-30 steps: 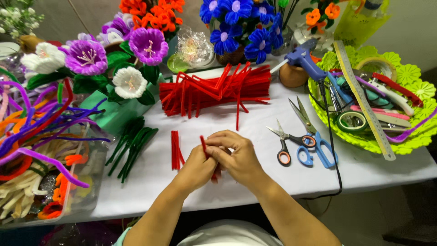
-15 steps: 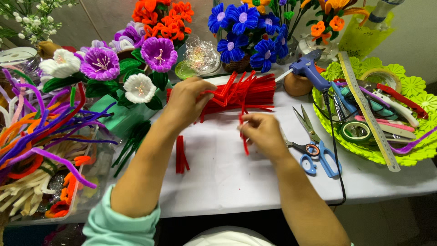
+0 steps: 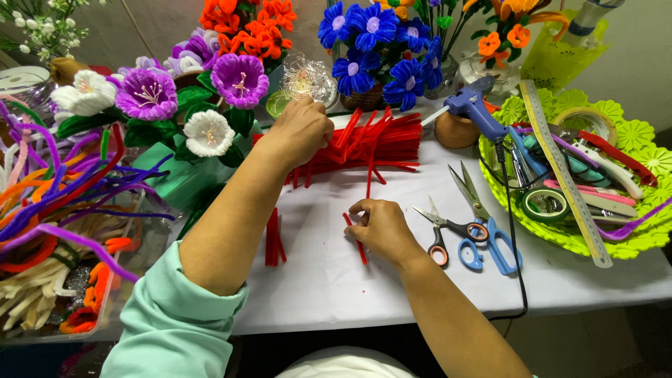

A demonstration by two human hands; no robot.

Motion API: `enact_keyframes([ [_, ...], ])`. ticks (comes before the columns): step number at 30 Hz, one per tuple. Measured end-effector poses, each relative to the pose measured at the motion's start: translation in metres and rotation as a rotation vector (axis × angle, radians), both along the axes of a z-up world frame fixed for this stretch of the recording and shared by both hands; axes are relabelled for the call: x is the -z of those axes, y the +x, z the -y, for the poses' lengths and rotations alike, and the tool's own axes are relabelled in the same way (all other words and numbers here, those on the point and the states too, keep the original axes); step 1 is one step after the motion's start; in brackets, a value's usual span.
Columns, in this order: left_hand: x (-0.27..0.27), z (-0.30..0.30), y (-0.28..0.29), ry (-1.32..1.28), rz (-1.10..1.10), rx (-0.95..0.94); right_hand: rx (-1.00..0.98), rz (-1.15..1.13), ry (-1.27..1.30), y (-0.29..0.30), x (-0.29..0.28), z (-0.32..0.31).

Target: The person uses shears to cut red pipe cleaners into multiple smaller segments and gathers the pieces together.

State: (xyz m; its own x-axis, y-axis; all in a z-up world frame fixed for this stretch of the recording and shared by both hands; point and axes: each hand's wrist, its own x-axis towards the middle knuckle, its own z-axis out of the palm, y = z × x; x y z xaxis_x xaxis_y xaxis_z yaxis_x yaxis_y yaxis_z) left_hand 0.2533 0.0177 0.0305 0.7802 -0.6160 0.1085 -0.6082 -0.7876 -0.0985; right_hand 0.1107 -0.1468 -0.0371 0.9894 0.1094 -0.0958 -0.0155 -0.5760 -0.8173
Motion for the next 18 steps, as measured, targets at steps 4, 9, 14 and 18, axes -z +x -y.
enact_keyframes([
  [4, 0.006, -0.005, 0.006, -0.063, 0.039, 0.053, -0.028, -0.009, 0.01, -0.006, -0.013, 0.0],
  [9, -0.009, -0.008, -0.004, -0.181, 0.139, 0.117, -0.053, 0.009, 0.003, -0.003, -0.009, 0.0],
  [14, -0.018, -0.01, -0.006, -0.351, 0.186, 0.161, -0.074, -0.008, -0.009, -0.005, -0.018, 0.001],
  [18, -0.038, -0.002, -0.022, -0.6, 0.336, 0.243, -0.017, -0.163, -0.043, -0.008, -0.031, -0.003],
])
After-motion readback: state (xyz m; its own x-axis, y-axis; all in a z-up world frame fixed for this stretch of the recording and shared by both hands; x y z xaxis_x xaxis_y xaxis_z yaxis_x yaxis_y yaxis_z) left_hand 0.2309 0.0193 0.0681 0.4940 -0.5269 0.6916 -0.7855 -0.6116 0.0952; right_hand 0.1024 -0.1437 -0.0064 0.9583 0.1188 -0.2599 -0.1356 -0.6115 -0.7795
